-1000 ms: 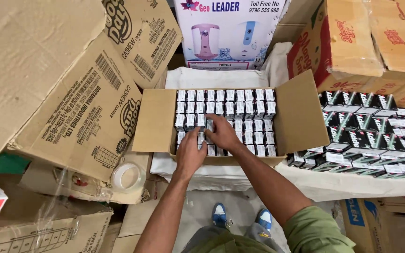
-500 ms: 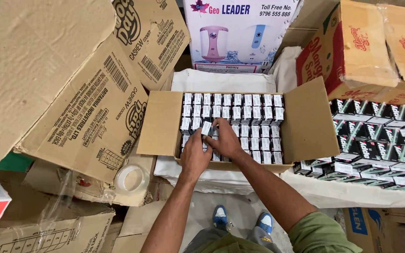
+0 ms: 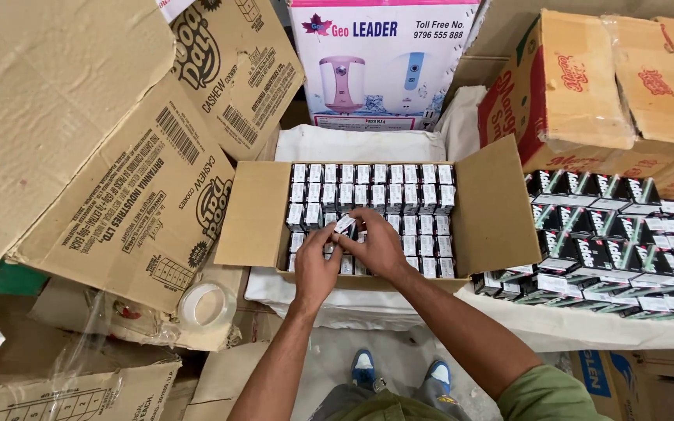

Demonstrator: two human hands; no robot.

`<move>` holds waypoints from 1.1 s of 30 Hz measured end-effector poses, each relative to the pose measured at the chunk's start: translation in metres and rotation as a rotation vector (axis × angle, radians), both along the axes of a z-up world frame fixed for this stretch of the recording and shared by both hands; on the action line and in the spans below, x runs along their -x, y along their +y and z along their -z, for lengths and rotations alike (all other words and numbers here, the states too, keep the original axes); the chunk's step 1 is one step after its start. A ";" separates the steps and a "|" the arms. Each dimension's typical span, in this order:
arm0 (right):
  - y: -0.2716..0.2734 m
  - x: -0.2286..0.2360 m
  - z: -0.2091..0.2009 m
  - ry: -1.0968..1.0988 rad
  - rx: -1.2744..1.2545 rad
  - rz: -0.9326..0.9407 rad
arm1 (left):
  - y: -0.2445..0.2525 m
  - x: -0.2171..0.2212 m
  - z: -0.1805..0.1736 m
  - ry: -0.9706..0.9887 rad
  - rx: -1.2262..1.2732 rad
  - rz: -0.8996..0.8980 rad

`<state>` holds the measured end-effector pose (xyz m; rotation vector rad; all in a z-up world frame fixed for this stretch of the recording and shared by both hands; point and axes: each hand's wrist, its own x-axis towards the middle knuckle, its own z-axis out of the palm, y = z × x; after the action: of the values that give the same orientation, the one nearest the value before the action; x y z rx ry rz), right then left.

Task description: The person transfers small rectangular boxes from a large open cardboard box to a white surface, arranging them into neat rows. The person handles the boxes one at a time, placing them upright and aligned with the others.

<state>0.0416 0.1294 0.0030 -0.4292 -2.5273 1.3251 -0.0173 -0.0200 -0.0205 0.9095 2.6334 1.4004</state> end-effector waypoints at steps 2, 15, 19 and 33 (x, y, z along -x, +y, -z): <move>0.006 -0.010 -0.009 0.051 0.032 -0.007 | 0.007 -0.006 -0.008 -0.103 -0.191 0.007; 0.088 -0.114 -0.067 0.180 0.333 0.216 | 0.105 -0.056 -0.074 -0.454 -0.473 0.177; 0.115 -0.164 -0.103 0.223 0.230 0.336 | 0.154 -0.092 -0.093 -0.450 -0.512 0.318; 0.235 -0.343 -0.110 0.340 0.314 0.584 | 0.290 -0.242 -0.110 -0.396 -0.512 0.686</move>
<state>0.3848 0.3647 0.1132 -0.8441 -1.7337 1.3998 0.2250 0.2700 0.0899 1.2430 1.4794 1.7989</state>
